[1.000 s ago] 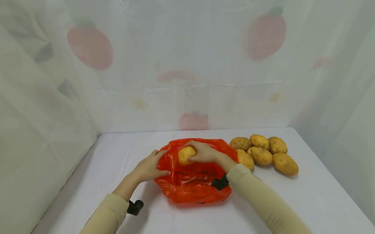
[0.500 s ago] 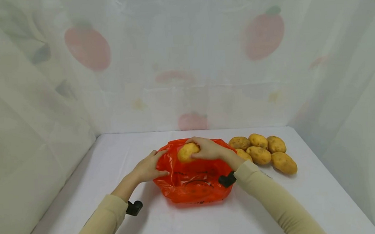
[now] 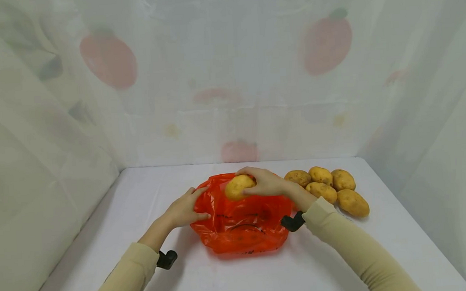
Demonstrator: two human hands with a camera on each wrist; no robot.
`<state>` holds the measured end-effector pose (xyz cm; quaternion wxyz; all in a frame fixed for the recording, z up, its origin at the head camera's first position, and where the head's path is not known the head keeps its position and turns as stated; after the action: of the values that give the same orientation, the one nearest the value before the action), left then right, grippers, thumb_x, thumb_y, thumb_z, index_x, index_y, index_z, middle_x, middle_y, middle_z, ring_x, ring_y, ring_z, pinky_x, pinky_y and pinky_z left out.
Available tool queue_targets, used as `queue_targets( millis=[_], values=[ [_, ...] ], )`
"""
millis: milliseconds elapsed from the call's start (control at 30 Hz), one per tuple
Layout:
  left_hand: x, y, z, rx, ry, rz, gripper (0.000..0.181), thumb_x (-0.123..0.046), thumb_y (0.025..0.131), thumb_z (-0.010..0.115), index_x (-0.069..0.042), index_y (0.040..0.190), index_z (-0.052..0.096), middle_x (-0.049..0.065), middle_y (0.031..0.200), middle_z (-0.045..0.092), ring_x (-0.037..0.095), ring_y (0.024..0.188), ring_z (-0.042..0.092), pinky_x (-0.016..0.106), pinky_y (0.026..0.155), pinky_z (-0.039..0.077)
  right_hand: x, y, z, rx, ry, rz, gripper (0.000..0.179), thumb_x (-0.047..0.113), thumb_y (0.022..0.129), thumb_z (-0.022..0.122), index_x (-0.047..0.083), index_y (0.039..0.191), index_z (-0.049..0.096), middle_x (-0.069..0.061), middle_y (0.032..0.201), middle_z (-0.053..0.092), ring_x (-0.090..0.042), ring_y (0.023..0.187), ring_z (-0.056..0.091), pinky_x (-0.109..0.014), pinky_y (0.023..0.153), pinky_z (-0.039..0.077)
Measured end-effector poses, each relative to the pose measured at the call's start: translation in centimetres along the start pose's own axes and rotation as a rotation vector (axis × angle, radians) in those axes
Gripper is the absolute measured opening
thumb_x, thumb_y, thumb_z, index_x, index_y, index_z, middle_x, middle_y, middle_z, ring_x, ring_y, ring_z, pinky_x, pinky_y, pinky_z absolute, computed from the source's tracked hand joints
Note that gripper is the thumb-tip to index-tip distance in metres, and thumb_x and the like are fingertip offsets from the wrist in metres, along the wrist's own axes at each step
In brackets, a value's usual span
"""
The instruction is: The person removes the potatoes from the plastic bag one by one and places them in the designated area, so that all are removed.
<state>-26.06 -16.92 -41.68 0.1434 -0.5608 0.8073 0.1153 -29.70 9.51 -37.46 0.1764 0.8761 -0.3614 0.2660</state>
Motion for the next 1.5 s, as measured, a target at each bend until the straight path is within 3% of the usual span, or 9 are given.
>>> queue_targets(
  millis=[267, 533, 767, 867, 1000, 1100, 1500],
  values=[
    [-0.1, -0.1, 0.0, -0.002, 0.006, -0.004, 0.083, -0.040, 0.071, 0.076, -0.020, 0.141, 0.036, 0.013, 0.123, 0.045, 0.026, 0.093, 0.057, 0.049, 0.082, 0.050, 0.1, -1.4, -1.3, -0.036, 0.009, -0.030, 0.053, 0.028, 0.084, 0.067, 0.014, 0.131, 0.047, 0.000, 0.121, 0.054, -0.015, 0.095, 0.053, -0.030, 0.083, 0.046],
    [-0.2, -0.1, 0.0, 0.004, -0.003, -0.013, 0.083, -0.039, 0.071, 0.076, -0.021, 0.142, 0.035, 0.015, 0.126, 0.044, 0.029, 0.096, 0.057, 0.050, 0.082, 0.049, -0.6, -2.9, -2.8, -0.077, 0.018, -0.008, 0.053, 0.030, 0.085, 0.066, 0.016, 0.131, 0.045, -0.002, 0.117, 0.055, -0.016, 0.096, 0.055, -0.032, 0.085, 0.048],
    [-0.4, -0.1, 0.0, 0.004, -0.003, -0.006, 0.084, -0.041, 0.071, 0.076, -0.021, 0.142, 0.035, 0.015, 0.128, 0.043, 0.029, 0.098, 0.057, 0.050, 0.084, 0.048, -1.7, -4.8, -3.9, -0.169, 0.045, 0.016, 0.053, 0.027, 0.085, 0.066, 0.014, 0.132, 0.044, -0.005, 0.119, 0.056, -0.020, 0.099, 0.055, -0.032, 0.081, 0.049],
    [-0.4, 0.0, 0.0, 0.001, 0.007, 0.007, 0.084, -0.041, 0.071, 0.076, -0.021, 0.142, 0.035, 0.014, 0.125, 0.045, 0.028, 0.094, 0.058, 0.049, 0.083, 0.049, -2.4, -5.7, -4.3, -0.234, 0.072, 0.049, 0.055, 0.029, 0.085, 0.066, 0.015, 0.132, 0.043, -0.007, 0.124, 0.054, -0.024, 0.102, 0.056, -0.033, 0.081, 0.050],
    [-0.4, 0.0, -0.1, 0.004, -0.001, 0.003, 0.084, -0.040, 0.071, 0.077, -0.021, 0.142, 0.035, 0.019, 0.131, 0.041, 0.034, 0.101, 0.057, 0.053, 0.085, 0.047, -3.3, -6.9, -4.8, -0.293, 0.110, 0.104, 0.058, 0.033, 0.085, 0.066, 0.017, 0.134, 0.040, -0.006, 0.131, 0.048, -0.028, 0.107, 0.054, -0.040, 0.087, 0.049],
    [-0.3, 0.0, -0.2, 0.009, -0.002, -0.006, 0.084, -0.040, 0.071, 0.076, -0.022, 0.142, 0.035, 0.021, 0.134, 0.039, 0.036, 0.105, 0.055, 0.055, 0.086, 0.046, -3.9, -7.8, -5.1, -0.302, 0.123, 0.125, 0.059, 0.034, 0.085, 0.065, 0.018, 0.135, 0.038, -0.006, 0.133, 0.045, -0.030, 0.110, 0.053, -0.043, 0.090, 0.047],
    [-0.4, 0.0, -0.2, 0.004, 0.000, 0.005, 0.084, -0.040, 0.071, 0.077, -0.021, 0.141, 0.036, 0.016, 0.127, 0.044, 0.028, 0.095, 0.057, 0.050, 0.082, 0.049, -6.1, -11.5, -5.0, -0.331, 0.196, 0.248, 0.062, 0.040, 0.084, 0.065, 0.019, 0.135, 0.036, -0.009, 0.137, 0.040, -0.036, 0.117, 0.048, -0.048, 0.092, 0.045]
  ],
)
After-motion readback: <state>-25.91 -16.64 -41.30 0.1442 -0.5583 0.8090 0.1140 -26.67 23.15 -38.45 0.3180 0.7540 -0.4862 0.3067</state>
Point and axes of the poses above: each hand's wrist, its own y-axis towards the middle knuckle, its own z-axis out of the palm, x = y × z, the point moved 2 cm from there along y, towards the middle knuckle
